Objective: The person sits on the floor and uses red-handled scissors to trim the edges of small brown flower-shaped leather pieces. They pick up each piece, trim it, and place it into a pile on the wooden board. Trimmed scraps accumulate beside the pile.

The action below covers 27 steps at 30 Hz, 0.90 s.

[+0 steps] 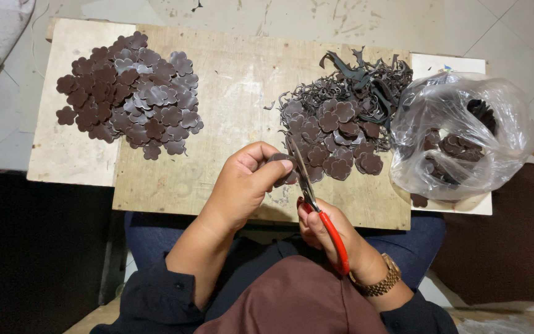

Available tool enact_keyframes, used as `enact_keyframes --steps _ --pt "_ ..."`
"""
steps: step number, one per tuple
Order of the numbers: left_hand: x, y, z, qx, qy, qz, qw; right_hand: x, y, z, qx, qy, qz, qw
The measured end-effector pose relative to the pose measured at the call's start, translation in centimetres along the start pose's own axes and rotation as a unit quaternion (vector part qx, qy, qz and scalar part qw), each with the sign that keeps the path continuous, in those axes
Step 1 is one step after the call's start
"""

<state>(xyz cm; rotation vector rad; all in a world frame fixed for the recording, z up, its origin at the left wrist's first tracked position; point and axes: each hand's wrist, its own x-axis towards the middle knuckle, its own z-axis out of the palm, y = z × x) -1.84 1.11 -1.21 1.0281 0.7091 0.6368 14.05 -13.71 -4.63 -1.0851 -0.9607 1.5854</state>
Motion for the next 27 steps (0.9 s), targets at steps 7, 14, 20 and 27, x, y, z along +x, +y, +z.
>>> enact_keyframes --steps 7,14,20,27 --pt "0.05 0.58 -0.20 -0.005 -0.002 -0.013 1.000 -0.09 -0.18 0.16 0.006 0.002 0.011 1.000" --pt "-0.15 1.04 -0.44 0.007 -0.021 -0.045 0.999 0.08 0.05 0.33 0.086 -0.057 -0.008 0.995" --pt "-0.17 0.78 -0.48 0.008 -0.037 -0.053 0.998 0.06 -0.05 0.38 0.067 -0.056 -0.002 0.996" --pt "-0.18 0.51 -0.50 0.009 -0.035 -0.052 0.998 -0.06 -0.42 0.12 0.016 -0.051 -0.011 0.998"
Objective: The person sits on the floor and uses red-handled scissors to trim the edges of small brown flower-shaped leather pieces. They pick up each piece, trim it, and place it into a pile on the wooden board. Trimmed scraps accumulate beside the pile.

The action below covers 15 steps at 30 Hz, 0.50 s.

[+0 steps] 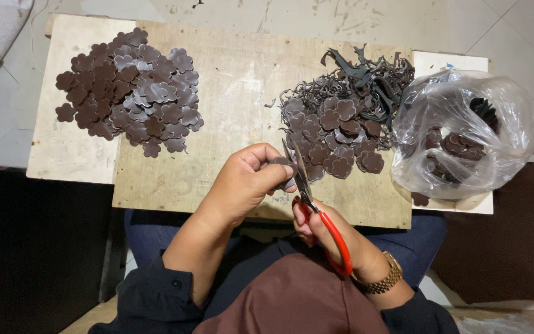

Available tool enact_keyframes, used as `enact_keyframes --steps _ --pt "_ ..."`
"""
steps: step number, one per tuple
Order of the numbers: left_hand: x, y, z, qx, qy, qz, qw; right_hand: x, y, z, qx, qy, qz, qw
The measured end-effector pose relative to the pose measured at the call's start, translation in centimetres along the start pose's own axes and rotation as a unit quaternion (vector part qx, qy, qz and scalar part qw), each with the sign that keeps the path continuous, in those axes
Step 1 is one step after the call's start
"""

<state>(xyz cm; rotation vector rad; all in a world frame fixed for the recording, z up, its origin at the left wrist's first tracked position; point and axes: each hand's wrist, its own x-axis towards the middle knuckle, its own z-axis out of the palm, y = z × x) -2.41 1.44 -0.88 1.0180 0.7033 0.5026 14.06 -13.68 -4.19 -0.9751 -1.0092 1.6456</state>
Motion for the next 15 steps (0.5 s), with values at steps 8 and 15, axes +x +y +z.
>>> enact_keyframes --steps 8,15 --pt "0.08 -0.13 -0.01 -0.021 -0.003 0.002 1.000 0.07 -0.16 0.07 0.007 -0.014 -0.012 1.000" --pt "0.25 -0.30 -0.04 -0.026 -0.005 0.014 1.000 0.23 -0.42 0.08 -0.041 0.003 -0.001 0.999"
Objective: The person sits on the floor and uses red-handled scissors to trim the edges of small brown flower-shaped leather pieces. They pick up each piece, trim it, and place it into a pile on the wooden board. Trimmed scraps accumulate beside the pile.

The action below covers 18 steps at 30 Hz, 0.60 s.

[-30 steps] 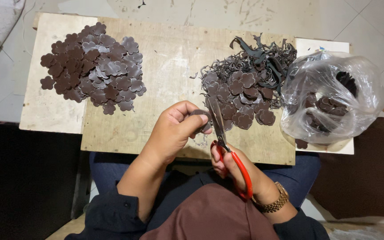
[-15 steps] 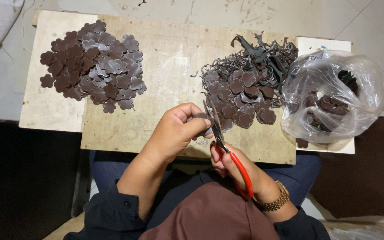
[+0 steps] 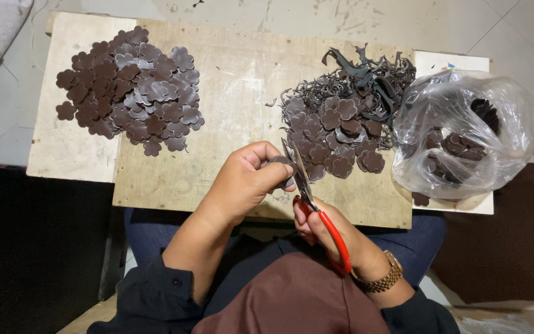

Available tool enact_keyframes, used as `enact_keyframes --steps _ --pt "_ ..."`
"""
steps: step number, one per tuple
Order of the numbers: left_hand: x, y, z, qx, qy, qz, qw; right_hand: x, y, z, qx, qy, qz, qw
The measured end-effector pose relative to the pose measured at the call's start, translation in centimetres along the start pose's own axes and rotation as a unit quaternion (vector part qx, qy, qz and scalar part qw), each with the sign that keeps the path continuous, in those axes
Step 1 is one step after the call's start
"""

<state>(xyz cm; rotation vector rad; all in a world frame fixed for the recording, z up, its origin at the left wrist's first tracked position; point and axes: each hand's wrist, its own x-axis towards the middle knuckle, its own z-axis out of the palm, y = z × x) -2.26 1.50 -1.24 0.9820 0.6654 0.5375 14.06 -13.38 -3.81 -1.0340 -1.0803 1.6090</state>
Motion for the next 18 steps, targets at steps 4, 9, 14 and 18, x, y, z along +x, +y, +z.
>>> enact_keyframes --steps 4,9,14,18 --pt "0.02 0.00 0.05 -0.007 -0.003 0.003 1.000 0.02 0.12 -0.16 0.008 0.001 0.008 1.000" --pt "-0.08 0.01 -0.01 0.021 0.013 -0.010 1.000 -0.08 0.39 0.04 0.059 0.009 0.026 0.998" --pt "0.04 -0.17 -0.14 0.023 0.008 -0.003 1.000 -0.05 0.57 0.12 0.052 0.018 0.022 0.998" --pt "0.04 -0.19 -0.20 0.021 0.017 -0.006 1.000 -0.16 0.55 0.17 0.055 0.020 0.024 0.998"
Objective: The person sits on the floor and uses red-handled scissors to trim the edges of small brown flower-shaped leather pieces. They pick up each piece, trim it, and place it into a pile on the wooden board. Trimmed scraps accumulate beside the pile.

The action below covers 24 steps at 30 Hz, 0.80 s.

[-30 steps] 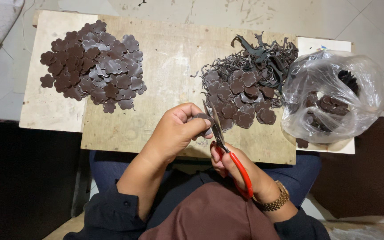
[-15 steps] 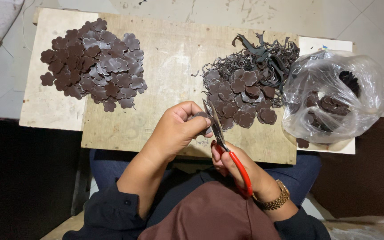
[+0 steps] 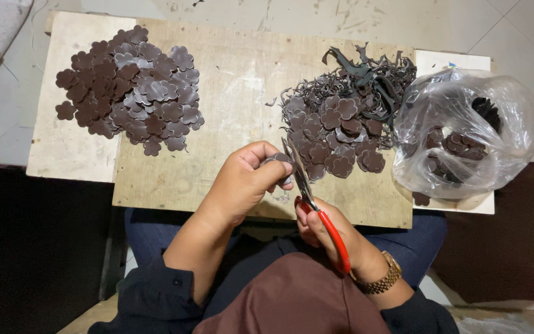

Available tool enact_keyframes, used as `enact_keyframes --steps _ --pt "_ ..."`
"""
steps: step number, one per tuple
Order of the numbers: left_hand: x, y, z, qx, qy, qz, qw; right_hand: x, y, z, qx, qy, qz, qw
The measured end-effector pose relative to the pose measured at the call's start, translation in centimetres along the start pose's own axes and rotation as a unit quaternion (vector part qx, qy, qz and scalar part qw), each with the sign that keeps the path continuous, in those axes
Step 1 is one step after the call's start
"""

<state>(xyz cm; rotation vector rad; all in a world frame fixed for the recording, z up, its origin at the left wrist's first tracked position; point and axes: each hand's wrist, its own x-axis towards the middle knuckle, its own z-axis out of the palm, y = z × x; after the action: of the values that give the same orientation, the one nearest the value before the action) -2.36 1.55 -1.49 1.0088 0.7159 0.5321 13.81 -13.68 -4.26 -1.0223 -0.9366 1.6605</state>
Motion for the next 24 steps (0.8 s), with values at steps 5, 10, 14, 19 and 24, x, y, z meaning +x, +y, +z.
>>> enact_keyframes --steps 5,10,14,19,24 --pt "-0.07 0.36 -0.02 0.008 -0.002 0.000 1.000 -0.08 -0.06 -0.02 -0.007 0.003 0.005 1.000" --pt "-0.22 0.67 0.16 0.000 0.008 -0.013 1.000 -0.09 0.10 -0.06 -0.006 0.006 0.002 1.000" --pt "-0.17 0.72 0.20 -0.006 0.008 0.000 1.000 -0.11 0.13 -0.10 -0.002 0.007 0.009 1.000" --pt "-0.11 0.58 -0.18 0.021 0.003 -0.011 1.000 -0.17 -0.15 -0.02 0.015 -0.022 -0.004 1.000" --pt "0.05 0.34 -0.40 0.037 -0.009 -0.035 0.999 -0.04 -0.42 0.04 0.026 -0.044 -0.022 0.998"
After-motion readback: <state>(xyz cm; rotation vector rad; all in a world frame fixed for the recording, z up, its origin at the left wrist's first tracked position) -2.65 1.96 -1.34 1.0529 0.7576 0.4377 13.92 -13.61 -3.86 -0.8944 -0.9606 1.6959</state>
